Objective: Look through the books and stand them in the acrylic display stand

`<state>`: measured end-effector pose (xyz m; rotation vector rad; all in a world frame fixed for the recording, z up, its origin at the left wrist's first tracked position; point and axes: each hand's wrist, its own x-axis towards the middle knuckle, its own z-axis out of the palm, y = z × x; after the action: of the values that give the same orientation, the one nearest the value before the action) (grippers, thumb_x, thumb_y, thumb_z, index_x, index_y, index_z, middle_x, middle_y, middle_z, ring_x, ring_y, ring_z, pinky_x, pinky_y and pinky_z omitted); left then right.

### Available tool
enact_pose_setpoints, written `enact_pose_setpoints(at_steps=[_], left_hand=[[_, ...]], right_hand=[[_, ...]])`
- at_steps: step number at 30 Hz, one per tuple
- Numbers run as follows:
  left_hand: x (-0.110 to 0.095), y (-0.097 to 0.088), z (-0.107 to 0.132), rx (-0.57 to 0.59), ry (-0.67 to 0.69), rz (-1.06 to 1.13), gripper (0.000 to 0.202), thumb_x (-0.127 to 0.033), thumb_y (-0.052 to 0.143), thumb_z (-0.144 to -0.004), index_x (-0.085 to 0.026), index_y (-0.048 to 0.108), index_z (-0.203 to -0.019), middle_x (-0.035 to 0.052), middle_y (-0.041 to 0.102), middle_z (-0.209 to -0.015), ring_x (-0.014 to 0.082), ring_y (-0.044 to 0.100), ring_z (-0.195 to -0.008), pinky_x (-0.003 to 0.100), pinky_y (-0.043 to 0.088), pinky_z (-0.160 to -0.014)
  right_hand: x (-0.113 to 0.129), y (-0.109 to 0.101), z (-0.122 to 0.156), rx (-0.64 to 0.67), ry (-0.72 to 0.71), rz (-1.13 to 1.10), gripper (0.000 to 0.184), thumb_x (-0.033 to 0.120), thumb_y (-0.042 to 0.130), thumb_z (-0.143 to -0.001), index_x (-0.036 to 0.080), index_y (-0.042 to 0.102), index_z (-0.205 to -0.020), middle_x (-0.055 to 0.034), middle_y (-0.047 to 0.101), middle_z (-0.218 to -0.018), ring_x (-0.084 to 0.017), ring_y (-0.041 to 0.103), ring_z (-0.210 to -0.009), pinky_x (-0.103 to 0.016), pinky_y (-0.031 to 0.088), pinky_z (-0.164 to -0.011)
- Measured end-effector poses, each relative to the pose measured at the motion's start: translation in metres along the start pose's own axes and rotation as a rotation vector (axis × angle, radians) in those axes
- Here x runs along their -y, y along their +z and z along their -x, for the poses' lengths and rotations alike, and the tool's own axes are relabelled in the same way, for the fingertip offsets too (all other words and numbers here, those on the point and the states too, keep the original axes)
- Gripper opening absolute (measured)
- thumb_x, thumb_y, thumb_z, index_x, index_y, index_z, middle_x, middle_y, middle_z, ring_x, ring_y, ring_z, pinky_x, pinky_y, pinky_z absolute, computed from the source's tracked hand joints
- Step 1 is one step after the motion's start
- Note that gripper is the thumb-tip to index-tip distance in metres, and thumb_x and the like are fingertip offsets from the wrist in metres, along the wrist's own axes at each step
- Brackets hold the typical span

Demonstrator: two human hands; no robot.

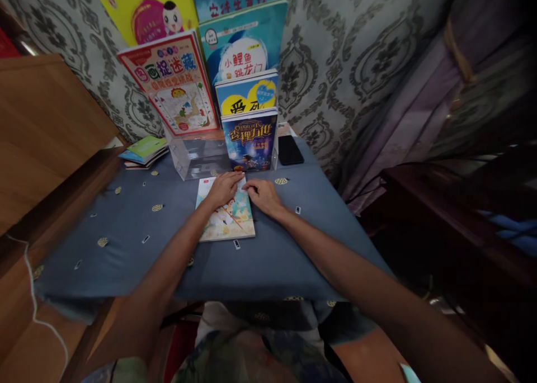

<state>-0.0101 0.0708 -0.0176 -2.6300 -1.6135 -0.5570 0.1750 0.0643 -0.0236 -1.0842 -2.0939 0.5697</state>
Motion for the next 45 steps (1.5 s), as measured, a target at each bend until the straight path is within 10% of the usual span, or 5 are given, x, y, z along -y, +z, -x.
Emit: enact_pose_setpoints(at_steps=[12,34,45], left_hand=[[0.0,0.001,0.003,0.034,0.068,-0.009,0.045,-0.015,0.043,-0.094,-0.015,0.058,-0.137,0.0129,0.057,-0.145,0.0222,0.051,-0.138,0.044,0.039,-0.116],[-0.066,-0.038,0.11,0.233,0.255,0.03,0.048,-0.035,0.029,-0.107,-0.032,0.034,-0.154,0.0034,0.039,-0.16,0.0189,0.027,-0.152,0.05,0.019,-0.126],[-0.072,-0.044,0.121,0.251,0.261,0.086,0.047,-0.038,0.04,-0.104,-0.034,0.039,-0.151,0.0039,0.04,-0.159,0.0199,0.03,-0.151,0.051,0.023,-0.125]], right_hand=[[-0.001,-0.004,-0.002,-0.011,0.051,-0.087,0.033,0.007,0.051,-0.081,0.019,0.08,-0.091,-0.0023,0.077,-0.08,-0.017,0.067,-0.069,-0.026,0.049,-0.071],[-0.007,0.001,-0.001,-0.03,0.073,-0.168,0.032,0.009,0.048,-0.083,0.018,0.078,-0.09,-0.0037,0.078,-0.083,-0.018,0.071,-0.075,-0.03,0.053,-0.077],[-0.003,0.003,0.006,-0.036,-0.017,0.057,0.03,0.01,0.049,-0.084,0.02,0.076,-0.093,-0.0048,0.078,-0.094,-0.021,0.07,-0.084,-0.031,0.052,-0.08]])
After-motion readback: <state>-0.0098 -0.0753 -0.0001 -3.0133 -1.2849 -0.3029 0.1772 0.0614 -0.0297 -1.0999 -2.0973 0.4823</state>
